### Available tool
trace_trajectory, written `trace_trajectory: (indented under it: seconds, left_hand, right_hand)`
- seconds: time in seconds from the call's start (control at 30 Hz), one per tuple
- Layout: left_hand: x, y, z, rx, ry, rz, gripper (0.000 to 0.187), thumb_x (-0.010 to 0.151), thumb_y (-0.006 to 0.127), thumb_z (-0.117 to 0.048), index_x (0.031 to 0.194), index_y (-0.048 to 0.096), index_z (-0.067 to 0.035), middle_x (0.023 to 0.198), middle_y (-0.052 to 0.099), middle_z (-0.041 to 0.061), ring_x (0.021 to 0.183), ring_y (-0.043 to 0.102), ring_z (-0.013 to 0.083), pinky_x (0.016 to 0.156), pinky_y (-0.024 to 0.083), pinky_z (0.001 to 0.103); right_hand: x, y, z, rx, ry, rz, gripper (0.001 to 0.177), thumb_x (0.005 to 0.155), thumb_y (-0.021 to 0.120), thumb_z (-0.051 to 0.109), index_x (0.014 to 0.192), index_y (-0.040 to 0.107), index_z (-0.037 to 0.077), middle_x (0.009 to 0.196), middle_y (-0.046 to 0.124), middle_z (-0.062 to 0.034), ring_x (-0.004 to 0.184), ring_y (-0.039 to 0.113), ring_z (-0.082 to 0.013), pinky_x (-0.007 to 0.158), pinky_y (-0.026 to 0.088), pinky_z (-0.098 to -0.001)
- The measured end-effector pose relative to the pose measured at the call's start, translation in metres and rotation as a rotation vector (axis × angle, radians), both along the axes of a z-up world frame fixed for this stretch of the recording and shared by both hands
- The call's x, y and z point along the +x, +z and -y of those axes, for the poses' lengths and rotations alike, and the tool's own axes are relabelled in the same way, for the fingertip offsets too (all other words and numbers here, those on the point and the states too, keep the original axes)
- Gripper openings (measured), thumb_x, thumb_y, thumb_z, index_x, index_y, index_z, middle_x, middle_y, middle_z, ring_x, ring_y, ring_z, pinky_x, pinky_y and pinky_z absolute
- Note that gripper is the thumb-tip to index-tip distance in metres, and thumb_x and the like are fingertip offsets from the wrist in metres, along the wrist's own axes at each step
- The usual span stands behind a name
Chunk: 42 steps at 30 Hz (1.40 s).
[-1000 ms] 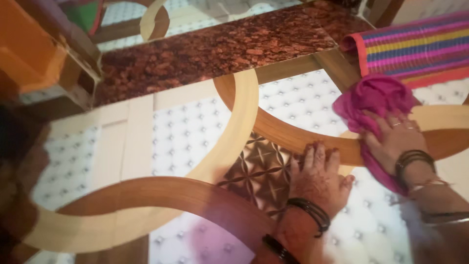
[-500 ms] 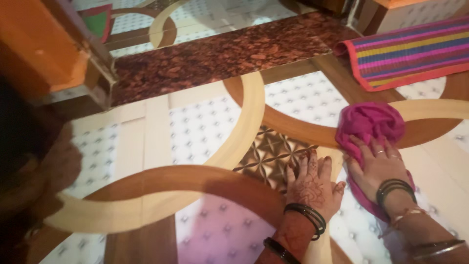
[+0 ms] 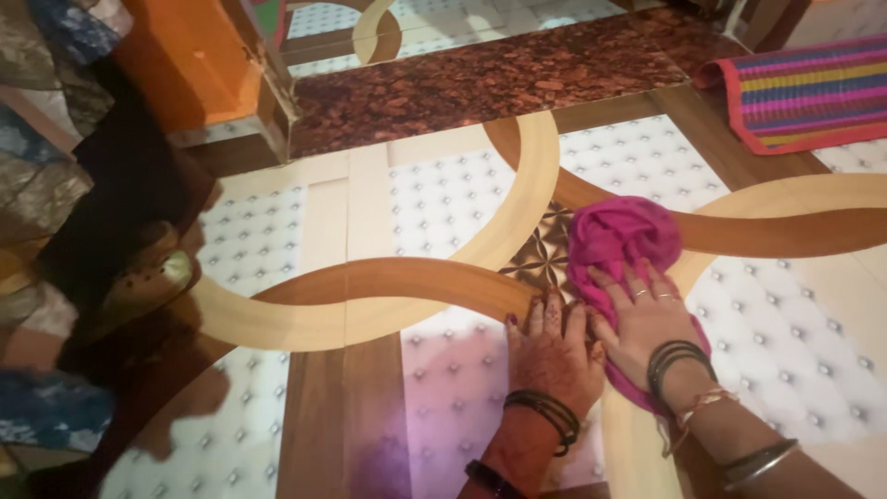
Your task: The person wipes a patterned tiled floor using a pink cloth. They move the cloth back and forth across the surface, cleaning the area around a bed with a patterned bedspread.
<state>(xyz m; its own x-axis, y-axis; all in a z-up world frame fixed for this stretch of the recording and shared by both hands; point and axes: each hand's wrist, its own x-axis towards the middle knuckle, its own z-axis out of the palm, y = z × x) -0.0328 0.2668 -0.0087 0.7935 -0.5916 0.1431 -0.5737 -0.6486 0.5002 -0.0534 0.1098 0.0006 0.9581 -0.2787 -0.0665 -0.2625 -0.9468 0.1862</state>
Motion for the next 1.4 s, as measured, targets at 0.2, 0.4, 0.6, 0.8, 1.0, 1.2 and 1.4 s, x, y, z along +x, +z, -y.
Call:
trace_trajectory:
  seconds: [0.2,0.4,0.6,0.8,1.0,1.2,1.4]
  left_hand:
    - [-0.002,0.006,-0.041,0.083,0.011,0.018,0.067,0.093,0.057,-0.043,0.148,0.046,-0.007,0.158,0.036,0.023,0.148,0.029,0.0404,0.118,0.012,0.068]
    - [0.017,0.008,-0.043,0.031,-0.031,0.098,0.065,0.095,0.055,-0.045,0.147,0.047,-0.005,0.159,0.036,0.025,0.148,0.030,0.0403,0.118,0.015,0.062]
    - [0.018,0.013,-0.017,0.103,-0.056,0.028,0.067,0.095,0.055,-0.045,0.150,0.044,-0.008,0.160,0.033,0.023,0.150,0.025,0.0390,0.119,0.010,0.065]
    - [0.018,0.015,0.019,0.041,-0.125,-0.011,0.067,0.094,0.055,-0.044,0.150,0.044,-0.010,0.161,0.032,0.022,0.150,0.026,0.0355,0.119,0.008,0.065]
    - [0.017,0.007,0.054,-0.022,-0.200,-0.013,0.068,0.096,0.054,-0.047,0.150,0.043,-0.009,0.162,0.032,0.021,0.150,0.026,0.0360,0.119,0.009,0.064]
    - [0.006,-0.002,0.061,-0.023,-0.272,0.016,0.068,0.095,0.055,-0.047,0.150,0.044,-0.008,0.163,0.029,0.021,0.150,0.025,0.0368,0.118,0.009,0.065]
    - [-0.014,-0.004,0.046,-0.026,-0.324,-0.036,0.068,0.094,0.057,-0.045,0.150,0.044,-0.008,0.165,0.027,0.021,0.152,0.023,0.0358,0.120,0.011,0.063]
  right_hand:
    - [-0.018,0.018,-0.053,0.003,0.144,-0.105,0.082,0.089,0.047,0.050,0.162,0.021,0.024,0.165,0.023,-0.0202,0.155,0.014,-0.0382,0.119,0.012,-0.0474]
    - [-0.033,0.029,-0.064,0.178,0.009,-0.087,0.069,0.095,0.042,0.050,0.159,0.025,0.030,0.163,0.029,-0.0120,0.156,0.017,-0.0313,0.127,0.012,-0.0465]
    - [-0.009,0.014,-0.026,0.087,-0.105,-0.065,0.072,0.094,0.039,0.055,0.158,0.023,0.027,0.165,0.021,-0.0118,0.154,0.014,-0.0307,0.123,0.009,-0.0488]
    - [-0.005,-0.001,0.037,0.101,-0.233,0.063,0.069,0.094,0.034,0.058,0.158,0.026,0.032,0.166,0.022,-0.0101,0.154,0.016,-0.0298,0.123,0.011,-0.0497]
    - [-0.034,-0.014,0.087,0.117,-0.387,0.178,0.071,0.093,0.036,0.059,0.159,0.030,0.033,0.166,0.027,-0.0103,0.154,0.020,-0.0301,0.125,0.012,-0.0514]
    - [-0.081,-0.035,0.135,0.074,-0.534,0.249,0.074,0.092,0.038,0.059,0.159,0.035,0.027,0.165,0.029,-0.0132,0.153,0.023,-0.0323,0.123,0.014,-0.0525]
    - [-0.136,-0.031,0.114,0.109,-0.669,0.322,0.071,0.098,0.034,0.054,0.162,0.040,0.024,0.164,0.037,-0.0190,0.155,0.029,-0.0363,0.129,0.020,-0.0490]
